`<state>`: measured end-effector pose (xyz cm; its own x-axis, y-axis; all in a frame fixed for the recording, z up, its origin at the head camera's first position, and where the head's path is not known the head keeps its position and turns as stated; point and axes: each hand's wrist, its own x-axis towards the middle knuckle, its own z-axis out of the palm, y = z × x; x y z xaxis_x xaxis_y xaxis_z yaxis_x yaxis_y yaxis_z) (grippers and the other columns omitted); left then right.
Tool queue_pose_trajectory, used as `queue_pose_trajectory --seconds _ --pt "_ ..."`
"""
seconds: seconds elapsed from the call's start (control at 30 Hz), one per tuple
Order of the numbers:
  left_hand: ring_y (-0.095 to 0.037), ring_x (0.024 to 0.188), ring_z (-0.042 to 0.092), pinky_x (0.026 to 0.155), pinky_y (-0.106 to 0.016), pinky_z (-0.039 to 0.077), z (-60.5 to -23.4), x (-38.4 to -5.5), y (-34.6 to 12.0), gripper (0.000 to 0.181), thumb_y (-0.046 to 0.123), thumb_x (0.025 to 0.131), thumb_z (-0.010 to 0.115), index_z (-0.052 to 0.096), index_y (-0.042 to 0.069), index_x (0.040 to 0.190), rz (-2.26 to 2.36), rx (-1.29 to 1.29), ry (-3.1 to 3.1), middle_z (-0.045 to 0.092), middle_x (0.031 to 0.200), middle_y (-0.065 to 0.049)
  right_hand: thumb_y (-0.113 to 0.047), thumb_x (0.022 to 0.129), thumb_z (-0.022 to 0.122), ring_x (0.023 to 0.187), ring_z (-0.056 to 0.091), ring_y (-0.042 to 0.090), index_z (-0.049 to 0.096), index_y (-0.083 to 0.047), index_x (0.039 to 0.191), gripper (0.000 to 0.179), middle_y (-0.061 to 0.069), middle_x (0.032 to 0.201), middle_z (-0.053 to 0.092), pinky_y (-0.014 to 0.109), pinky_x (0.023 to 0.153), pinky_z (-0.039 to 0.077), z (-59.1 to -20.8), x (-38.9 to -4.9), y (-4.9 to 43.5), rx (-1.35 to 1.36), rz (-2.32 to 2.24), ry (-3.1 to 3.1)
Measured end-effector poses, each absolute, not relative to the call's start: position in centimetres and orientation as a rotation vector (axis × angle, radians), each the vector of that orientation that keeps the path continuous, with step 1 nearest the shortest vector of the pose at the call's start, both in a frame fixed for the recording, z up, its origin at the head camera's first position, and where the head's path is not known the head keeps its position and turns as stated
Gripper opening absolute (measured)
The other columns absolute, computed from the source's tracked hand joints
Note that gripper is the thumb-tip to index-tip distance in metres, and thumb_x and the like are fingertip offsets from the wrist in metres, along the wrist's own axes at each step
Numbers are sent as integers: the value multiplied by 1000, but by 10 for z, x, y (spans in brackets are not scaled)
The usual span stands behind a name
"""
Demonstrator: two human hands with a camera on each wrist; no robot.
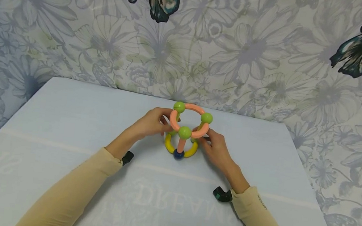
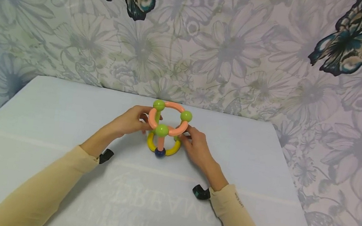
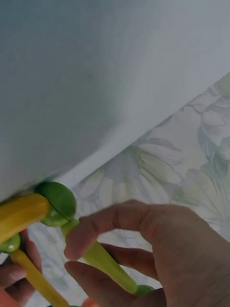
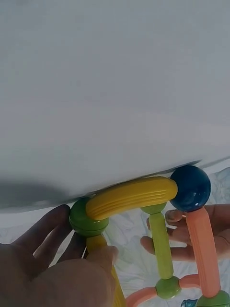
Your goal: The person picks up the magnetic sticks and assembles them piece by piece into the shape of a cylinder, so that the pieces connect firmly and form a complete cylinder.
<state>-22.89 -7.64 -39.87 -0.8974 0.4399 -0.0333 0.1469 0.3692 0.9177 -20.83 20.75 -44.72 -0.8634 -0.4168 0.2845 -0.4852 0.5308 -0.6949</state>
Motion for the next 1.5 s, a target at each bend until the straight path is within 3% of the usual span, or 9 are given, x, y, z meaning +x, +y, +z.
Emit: queue_pose_trajectory --seconds 0.17,0.27,0.63,0.83,0.97,1.2,1.33,1.5 --pt "-25 74 68 66 -34 57 -406 -230 -72 15 7 93 78 75 11 107 1479 600 2495 72 92 -6 -14 108 60 122 70 26 67 -8 125 19 8 125 73 43 100 59 -445 -209 205 774 1237 -2706" --pt "-25 71 69 66 -31 56 -407 -230 -71 14 6 91 80 75 13 102 1435 638 2557 71 82 -5 -14 109 60 123 69 26 67 -7 126 20 9 125 73 43 101 59 -446 -208 204 750 1216 -2725" --pt "-27 70 69 63 -32 55 -409 -232 -72 12 5 92 79 73 11 100 1440 672 2540 71 79 -5 -12 108 60 123 69 27 68 -6 127 22 9 125 73 44 101 59 -447 -207 204 728 1217 -2720" --pt "-22 65 66 60 -32 55 -413 -234 -75 22 6 91 79 75 9 112 1367 667 2574 74 96 -8 -14 106 65 122 68 28 66 -7 124 20 11 124 71 43 97 60 -444 -205 200 658 1214 -2680" --pt "-17 67 66 61 -31 54 -416 -235 -76 29 7 89 82 74 10 117 1308 652 2574 73 105 -10 -14 100 73 109 68 27 66 -8 120 22 10 119 70 41 90 62 -440 -201 197 571 1204 -2631" --pt "-19 69 67 63 -31 55 -416 -236 -77 31 6 87 83 75 11 117 1331 610 2601 72 105 -8 -9 93 71 80 68 18 64 -7 108 17 7 91 70 32 71 60 -429 -194 192 428 1187 -2620" --pt "-21 74 68 64 -31 56 -412 -236 -83 29 8 87 85 74 12 114 1327 553 2607 72 107 -9 -6 96 65 68 72 20 70 -4 103 10 12 83 74 35 65 63 -416 -186 188 392 1606 -2578" --pt "-34 87 69 76 -43 61 -390 -238 -103 25 4 97 71 67 5 122 1518 399 2464 72 111 -24 -12 105 48 77 77 23 70 8 112 30 16 90 78 36 74 65 -393 -179 187 396 2349 -2246"
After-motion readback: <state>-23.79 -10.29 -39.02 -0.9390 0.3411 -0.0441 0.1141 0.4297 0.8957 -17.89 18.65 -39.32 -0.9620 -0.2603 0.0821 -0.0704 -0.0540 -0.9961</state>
